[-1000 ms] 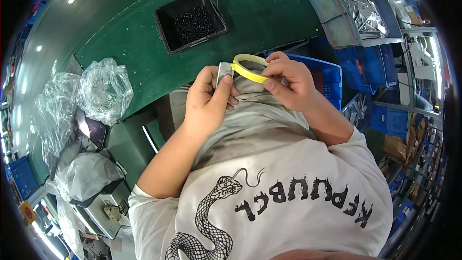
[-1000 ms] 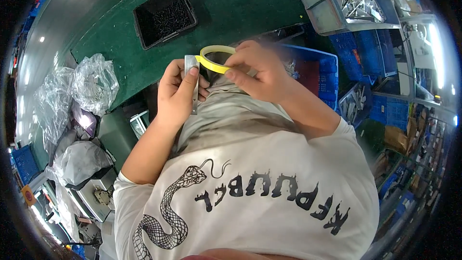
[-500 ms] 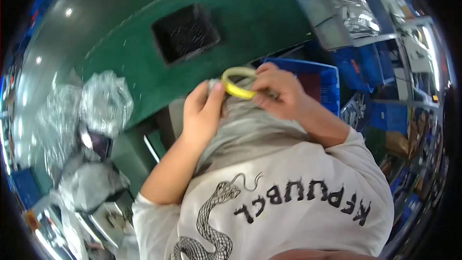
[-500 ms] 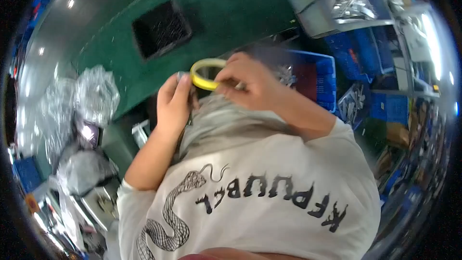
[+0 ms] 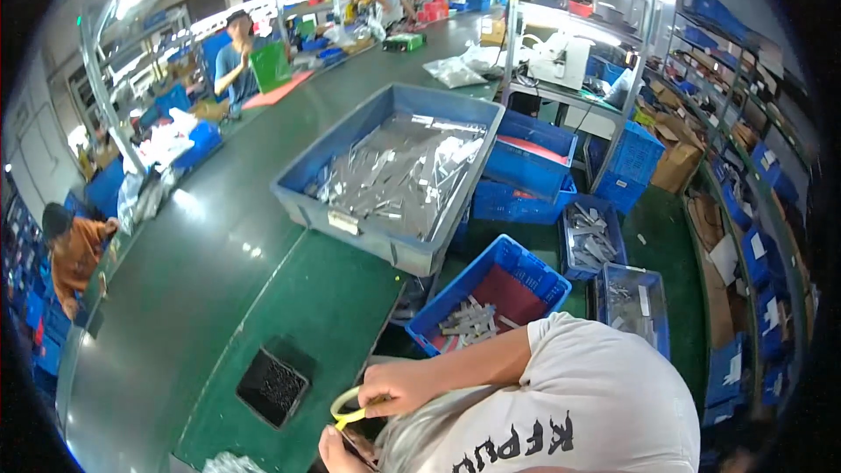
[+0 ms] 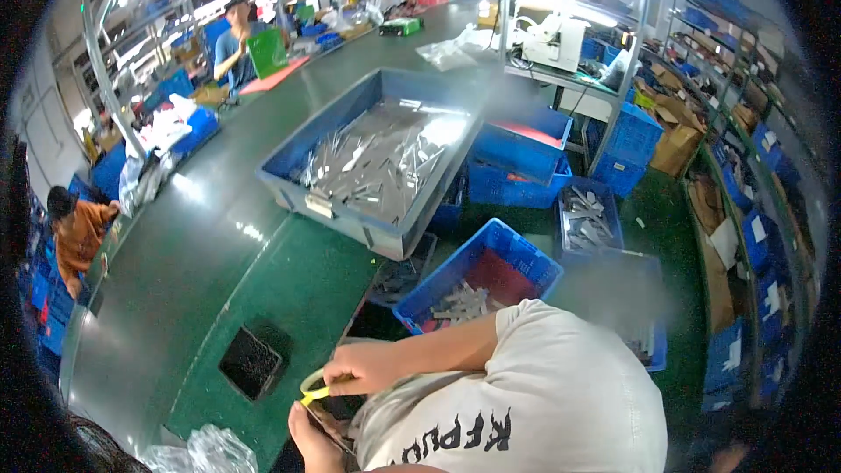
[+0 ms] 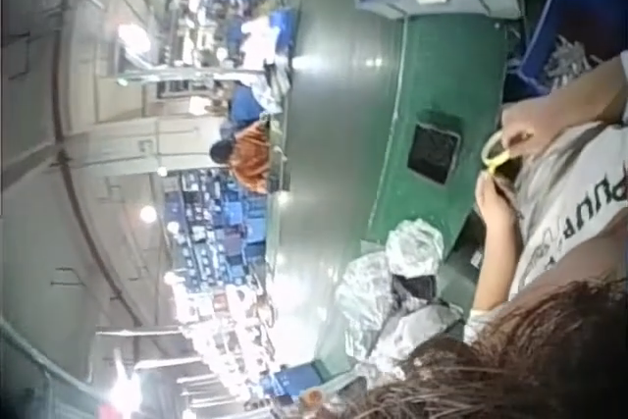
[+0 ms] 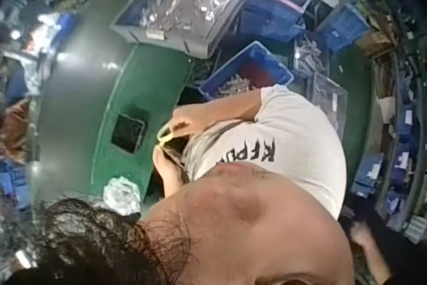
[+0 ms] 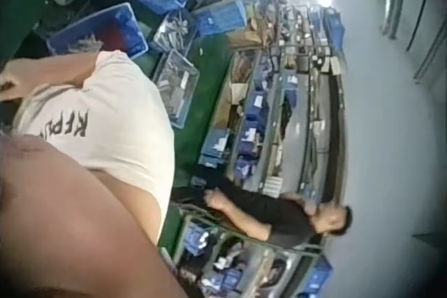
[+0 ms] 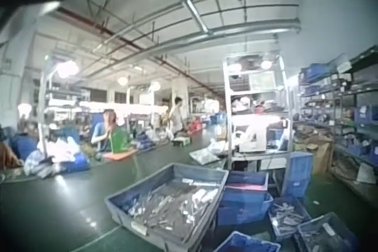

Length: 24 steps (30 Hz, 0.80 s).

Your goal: Apply yellow adhesive tape to small rectangular electronic components at a factory workbench.

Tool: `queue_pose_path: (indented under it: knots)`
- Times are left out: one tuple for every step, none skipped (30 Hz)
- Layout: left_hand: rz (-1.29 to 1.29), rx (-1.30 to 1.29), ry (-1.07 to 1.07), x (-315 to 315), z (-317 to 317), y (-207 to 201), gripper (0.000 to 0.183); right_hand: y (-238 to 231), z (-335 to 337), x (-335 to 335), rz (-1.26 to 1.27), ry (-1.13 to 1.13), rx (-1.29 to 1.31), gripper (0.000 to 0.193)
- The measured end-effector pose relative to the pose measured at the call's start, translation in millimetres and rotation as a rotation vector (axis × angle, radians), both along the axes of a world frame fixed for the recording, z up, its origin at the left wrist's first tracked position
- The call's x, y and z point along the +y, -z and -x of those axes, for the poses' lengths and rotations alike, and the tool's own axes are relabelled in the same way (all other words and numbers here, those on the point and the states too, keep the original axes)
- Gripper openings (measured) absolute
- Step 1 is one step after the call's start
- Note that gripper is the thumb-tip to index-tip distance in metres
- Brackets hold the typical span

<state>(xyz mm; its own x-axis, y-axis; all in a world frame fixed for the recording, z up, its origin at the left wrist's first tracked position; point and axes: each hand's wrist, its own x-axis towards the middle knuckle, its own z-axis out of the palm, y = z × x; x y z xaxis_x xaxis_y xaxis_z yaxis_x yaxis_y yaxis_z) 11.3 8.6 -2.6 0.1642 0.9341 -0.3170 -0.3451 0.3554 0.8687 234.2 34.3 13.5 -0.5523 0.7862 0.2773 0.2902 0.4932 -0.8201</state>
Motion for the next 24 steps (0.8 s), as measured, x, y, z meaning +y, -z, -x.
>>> queue_pose_path:
  knots:
    - [-0.012, -0.003, -0.002, 0, -1, -4, 0.037, -3, 1, 2, -0.025, -0.012, 0.009, 0.017]
    - [-0.065, -0.04, 0.006, -3, -2, -9, 0.029, 2, 1, 4, -0.057, -0.009, 0.022, 0.019]
    - [0.122, -0.11, 0.138, 6, 14, 5, 0.042, 6, 0, 5, -0.089, -0.004, 0.036, 0.021]
    - [0.061, -0.095, 0.143, 6, 19, 11, 0.037, 3, 1, 6, -0.111, -0.012, 0.053, 0.02]
    - [0.003, -0.08, 0.151, 6, 13, 2, 0.032, -4, 1, 5, -0.052, -0.027, 0.03, 0.021]
    - [-0.042, 0.026, 0.046, 0, 3, -8, 0.024, -3, 1, 7, -0.075, -0.026, 0.024, 0.021]
    - [-0.086, 0.101, 0.096, 4, 2, -11, 0.017, -1, 0, 7, -0.096, -0.022, 0.02, 0.02]
    - [-0.129, 0.099, 0.056, 2, -5, -13, 0.016, -6, -2, 5, -0.124, -0.006, 0.021, 0.02]
    - [-0.172, 0.094, 0.017, -1, -10, -17, 0.017, 3, -1, 8, -0.139, 0.01, 0.062, 0.02]
    - [-0.163, 0.094, 0.061, 0, -7, -20, 0.022, 4, -1, 8, -0.148, 0.015, 0.058, 0.02]
    - [-0.182, 0.093, 0.081, 1, -4, -16, 0.022, 0, -2, 6, -0.156, 0.021, 0.055, 0.021]
    - [-0.334, 0.122, 0.082, 2, 1, -9, 0.023, -5, -2, 5, -0.087, 0.011, 0.025, 0.021]
    - [-0.487, 0.148, 0.08, 3, -4, -16, 0.024, -7, -1, 4, -0.148, 0.012, 0.024, 0.021]
    - [-0.355, 0.174, 0.046, 0, -5, -25, 0.028, -6, 0, 3, -0.169, 0.023, 0.024, 0.021]
    - [-0.322, 0.169, -0.013, -5, -12, -32, 0.028, -7, 0, 2, -0.189, 0.031, 0.023, 0.021]
    - [-0.369, 0.193, 0.003, -7, -14, -35, 0.026, -14, -2, -2, -0.174, 0.034, 0.005, 0.022]
    - [-0.415, 0.216, 0.016, -7, -15, -39, 0.024, -25, -5, -12, -0.184, 0.075, -0.008, 0.021]
    - [-0.124, -0.065, -0.019, -6, -12, -47, 0.022, -28, -5, -13, -0.186, 0.08, -0.017, 0.021]
    - [-0.133, -0.067, -0.013, -5, -13, -47, 0.022, -28, -5, -15, -0.183, 0.082, -0.024, 0.021]
    - [-0.183, -0.039, 0.0, -3, -13, -45, 0.022, -29, -6, -18, -0.191, 0.086, -0.026, 0.021]
    - [-0.232, -0.011, 0.01, -1, -13, -40, 0.022, -30, -8, -19, -0.183, 0.081, -0.027, 0.021]
    - [-0.278, 0.019, 0.022, 1, -11, -33, 0.022, -30, -8, -21, -0.172, 0.076, -0.027, 0.021]
    - [-0.322, 0.05, 0.03, 3, -9, -25, 0.022, -30, -8, -22, -0.174, 0.077, -0.027, 0.021]
    - [-0.364, 0.081, 0.037, 4, -7, -17, 0.022, -30, -7, -23, -0.183, 0.078, -0.026, 0.021]
